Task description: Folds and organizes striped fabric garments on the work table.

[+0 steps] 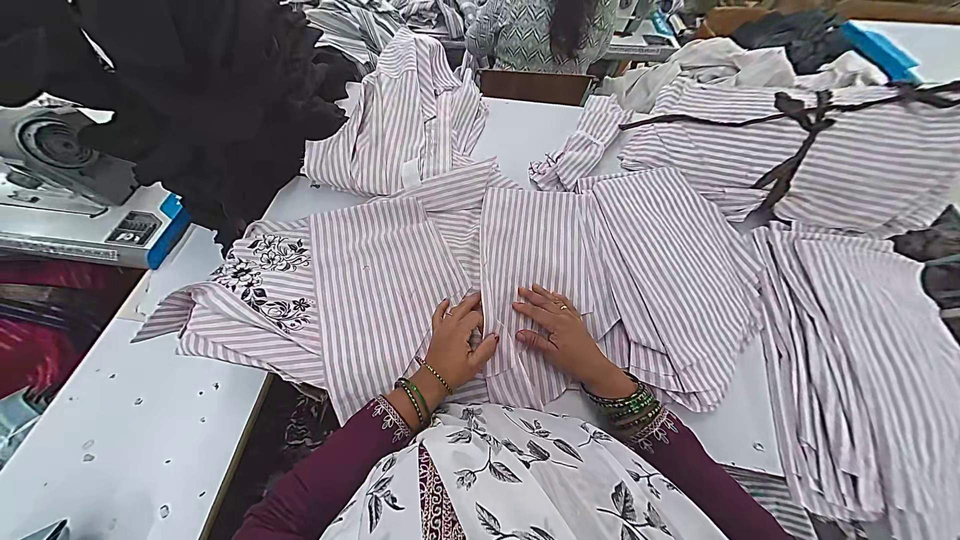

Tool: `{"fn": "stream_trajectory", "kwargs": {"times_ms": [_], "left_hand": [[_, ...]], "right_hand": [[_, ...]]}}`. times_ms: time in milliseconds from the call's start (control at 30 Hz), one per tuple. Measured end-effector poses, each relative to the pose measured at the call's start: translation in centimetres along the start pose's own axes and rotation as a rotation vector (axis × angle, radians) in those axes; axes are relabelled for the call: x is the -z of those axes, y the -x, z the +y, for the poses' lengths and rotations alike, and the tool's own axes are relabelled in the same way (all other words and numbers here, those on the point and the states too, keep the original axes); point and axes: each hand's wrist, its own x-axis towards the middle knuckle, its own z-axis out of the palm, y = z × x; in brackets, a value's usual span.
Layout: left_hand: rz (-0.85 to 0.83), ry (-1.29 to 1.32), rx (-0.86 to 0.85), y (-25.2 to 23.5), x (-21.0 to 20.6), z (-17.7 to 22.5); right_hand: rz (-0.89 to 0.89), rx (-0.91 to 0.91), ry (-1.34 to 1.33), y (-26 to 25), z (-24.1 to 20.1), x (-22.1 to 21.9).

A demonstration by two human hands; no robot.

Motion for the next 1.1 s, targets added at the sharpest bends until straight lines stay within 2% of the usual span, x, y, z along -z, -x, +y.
{"fn": "stream_trajectory", "kwargs": {"times_ms": [133,200,300,467,533,600,700,767,900,1100], "left_hand": [[-0.065,0.018,-0.25,0.1,-0.4,-0.7],[-0.116,-0.02,-0.339,0.0,-0.5,-0.7],[-0.174,-0.026,-0.365,-0.1,-0.2,-0.8],[-0.182,0.103,-0.314,0.0,0.1,-0.8],[-0.107,0.118,-0.289,-0.3,0.9,-0.7],[-0.078,0.002,-0.18,-1.1,2.5,-0.5],[-0.326,-0.297,0.184,-2.9,5.4,-0.8],[-0.421,-0.481,0.328,-3.8,6.2,-2.3],[-0.432,-0.594,0.425,-4.5,7.5,-3.6],[-0.446,-0.633,0.463,-4.8,7.9,-3.7]], "right_hand": [[0.15,-0.276,-0.479,-2.9,-2.5,0.8],[0.132,-0.381,-0.652,-4.9,-3.5,1.0],[0.01,-0.423,-0.652,-6.5,-3.2,1.2],[0.051,-0.438,-0.747,-6.0,-2.1,1.9],[0.07,-0.378,-0.684,-5.7,-1.7,1.4],[0.082,-0.274,-0.494,-5.3,-1.4,0.5],[0.019,-0.065,-0.169,-4.4,-1.9,-0.9],[-0.106,0.045,0.03,-3.7,-2.6,-1.9],[-0.399,0.155,0.207,-2.9,-3.8,-2.7],[-0.472,0.226,0.215,-2.7,-4.1,-2.9]]}}
